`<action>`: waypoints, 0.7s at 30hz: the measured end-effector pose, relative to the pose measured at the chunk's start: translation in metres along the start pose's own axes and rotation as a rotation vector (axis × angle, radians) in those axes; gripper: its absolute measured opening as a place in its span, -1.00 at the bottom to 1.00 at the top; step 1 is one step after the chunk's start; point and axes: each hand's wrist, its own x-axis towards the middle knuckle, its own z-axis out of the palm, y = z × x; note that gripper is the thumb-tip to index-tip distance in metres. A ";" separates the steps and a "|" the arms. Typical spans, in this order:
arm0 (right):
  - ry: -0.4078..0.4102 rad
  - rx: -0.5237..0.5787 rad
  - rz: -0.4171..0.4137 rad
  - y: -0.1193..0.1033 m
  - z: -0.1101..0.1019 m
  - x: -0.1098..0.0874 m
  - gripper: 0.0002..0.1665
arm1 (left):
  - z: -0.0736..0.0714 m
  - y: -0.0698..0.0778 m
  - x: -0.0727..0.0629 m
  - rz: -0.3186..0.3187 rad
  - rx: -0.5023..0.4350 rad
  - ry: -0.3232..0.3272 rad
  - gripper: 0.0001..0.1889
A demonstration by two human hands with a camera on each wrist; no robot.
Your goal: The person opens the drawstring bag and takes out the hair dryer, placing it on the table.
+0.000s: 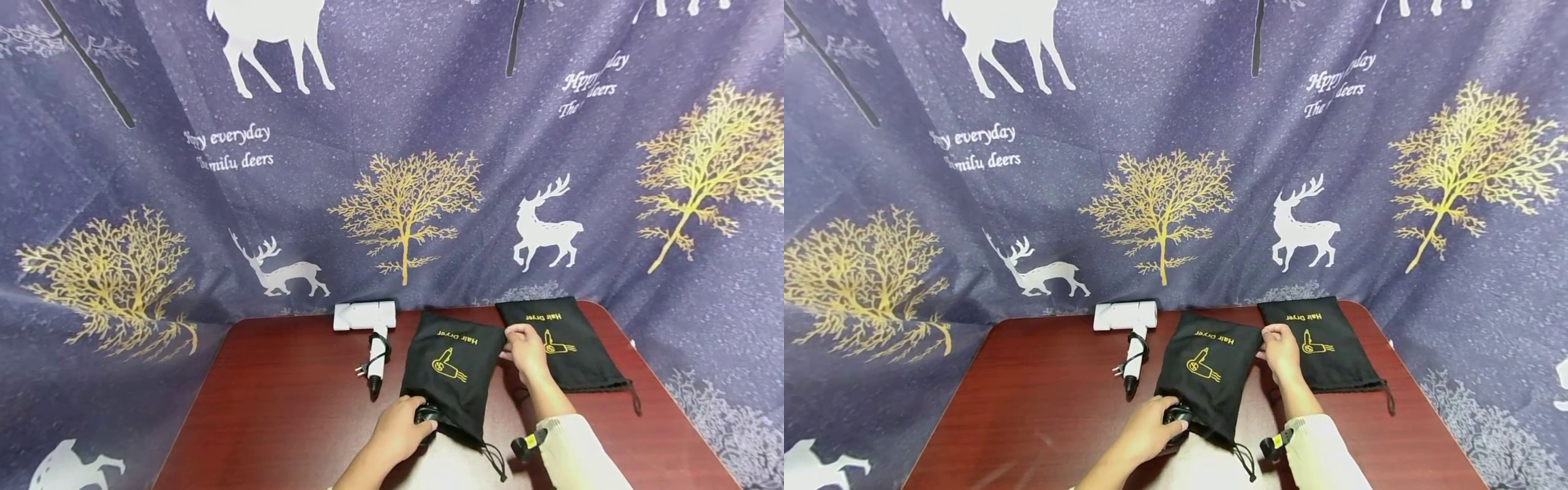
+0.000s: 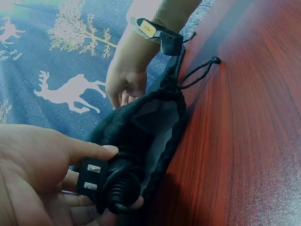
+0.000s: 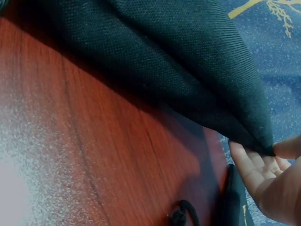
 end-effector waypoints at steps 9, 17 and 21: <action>-0.022 0.054 -0.010 0.003 0.004 -0.003 -0.74 | 0.006 -0.001 0.000 -0.021 -0.017 0.008 -0.50; -0.078 0.037 0.041 0.008 0.006 -0.011 -0.47 | 0.015 0.000 0.004 -0.054 0.001 0.004 -0.34; -0.109 0.033 0.067 0.012 0.008 -0.013 -0.49 | 0.016 0.002 0.005 -0.073 -0.006 -0.015 -0.33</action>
